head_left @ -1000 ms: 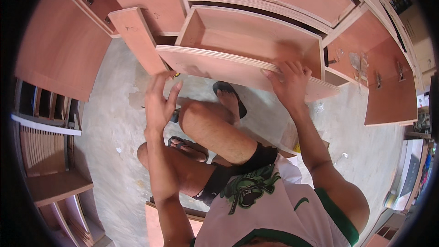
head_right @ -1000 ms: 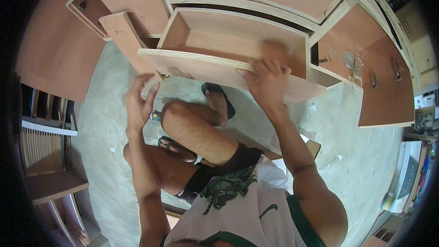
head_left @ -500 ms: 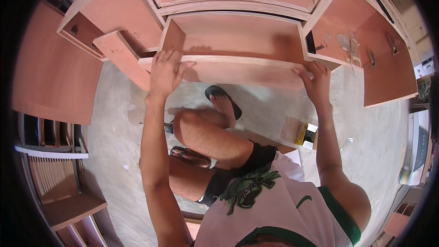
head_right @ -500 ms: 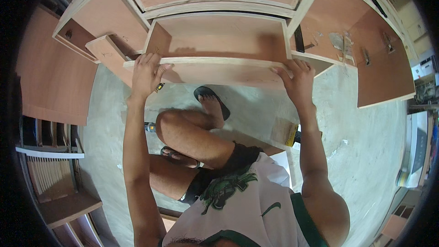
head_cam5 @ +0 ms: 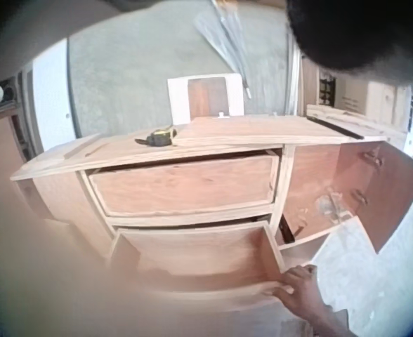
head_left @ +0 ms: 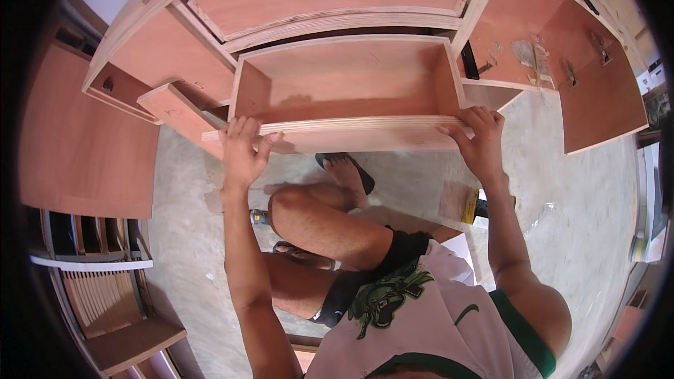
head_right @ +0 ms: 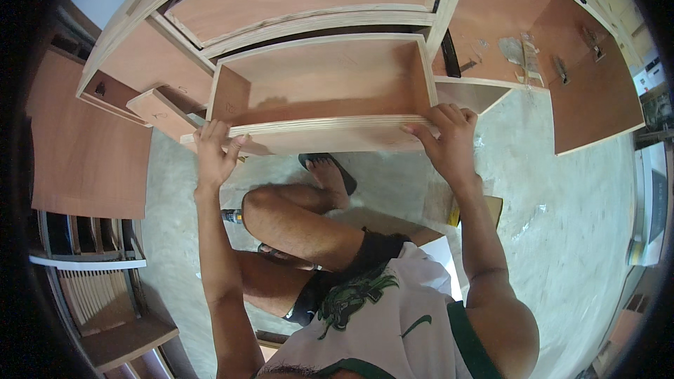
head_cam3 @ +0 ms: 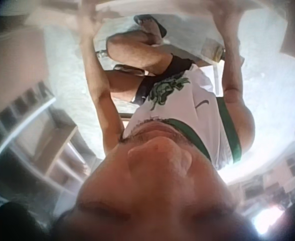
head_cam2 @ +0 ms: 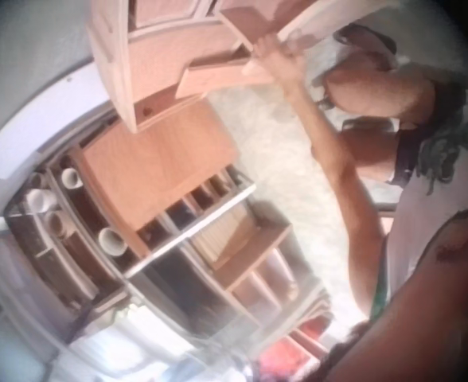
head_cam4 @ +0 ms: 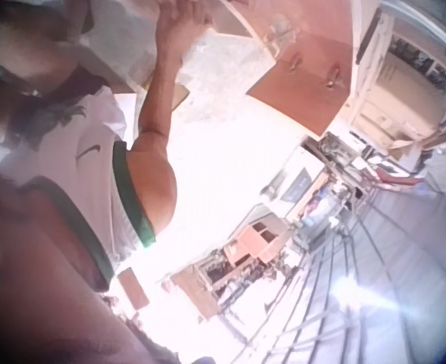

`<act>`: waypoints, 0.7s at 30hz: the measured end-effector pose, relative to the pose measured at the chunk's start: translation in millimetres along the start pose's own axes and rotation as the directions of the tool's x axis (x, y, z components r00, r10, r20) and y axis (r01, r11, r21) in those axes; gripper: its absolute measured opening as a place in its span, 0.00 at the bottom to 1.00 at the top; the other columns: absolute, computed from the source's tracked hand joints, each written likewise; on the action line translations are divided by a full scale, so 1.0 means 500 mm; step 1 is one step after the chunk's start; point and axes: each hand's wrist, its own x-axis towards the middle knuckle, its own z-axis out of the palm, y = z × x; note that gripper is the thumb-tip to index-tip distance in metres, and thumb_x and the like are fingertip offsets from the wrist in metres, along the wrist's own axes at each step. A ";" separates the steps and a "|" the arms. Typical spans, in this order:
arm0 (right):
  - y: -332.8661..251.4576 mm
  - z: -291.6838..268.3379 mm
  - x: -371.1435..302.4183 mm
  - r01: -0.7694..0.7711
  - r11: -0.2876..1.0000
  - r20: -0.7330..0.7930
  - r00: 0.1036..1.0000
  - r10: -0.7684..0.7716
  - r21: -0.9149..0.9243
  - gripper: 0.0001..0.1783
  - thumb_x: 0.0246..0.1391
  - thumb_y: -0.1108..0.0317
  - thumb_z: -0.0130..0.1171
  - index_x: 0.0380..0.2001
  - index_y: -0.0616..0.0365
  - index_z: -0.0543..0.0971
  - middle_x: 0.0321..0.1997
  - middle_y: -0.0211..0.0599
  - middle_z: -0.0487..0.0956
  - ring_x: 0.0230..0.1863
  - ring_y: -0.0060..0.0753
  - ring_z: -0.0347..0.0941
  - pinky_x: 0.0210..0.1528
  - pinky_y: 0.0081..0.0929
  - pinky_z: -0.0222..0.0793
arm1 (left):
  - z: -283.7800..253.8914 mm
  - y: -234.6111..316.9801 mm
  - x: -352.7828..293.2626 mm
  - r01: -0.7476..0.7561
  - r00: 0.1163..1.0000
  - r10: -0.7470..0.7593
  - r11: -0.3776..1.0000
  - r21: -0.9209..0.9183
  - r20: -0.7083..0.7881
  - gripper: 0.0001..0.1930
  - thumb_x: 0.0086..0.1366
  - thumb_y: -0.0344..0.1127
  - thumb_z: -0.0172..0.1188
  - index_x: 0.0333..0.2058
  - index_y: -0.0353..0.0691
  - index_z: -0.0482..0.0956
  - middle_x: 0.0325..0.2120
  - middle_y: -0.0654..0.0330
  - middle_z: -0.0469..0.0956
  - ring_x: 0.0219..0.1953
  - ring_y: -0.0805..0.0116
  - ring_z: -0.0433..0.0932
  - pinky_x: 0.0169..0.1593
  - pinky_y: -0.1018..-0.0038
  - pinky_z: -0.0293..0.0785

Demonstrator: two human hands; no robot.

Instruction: The person assembles a wooden cabinet by inserting drawers and securing them with a cordless drill. They repeatedly test drawer fit, align components, and drive screws into pre-drilled holes.

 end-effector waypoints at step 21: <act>0.055 0.018 -0.037 -0.047 0.865 -0.460 0.832 0.311 0.500 0.16 0.57 0.61 0.67 0.41 0.61 0.79 0.47 0.45 0.77 0.47 0.49 0.73 0.53 0.43 0.68 | 0.003 0.157 0.049 -0.030 0.980 0.014 0.997 0.077 0.196 0.21 0.64 0.47 0.65 0.45 0.35 0.77 0.40 0.48 0.76 0.48 0.47 0.71 0.59 0.56 0.61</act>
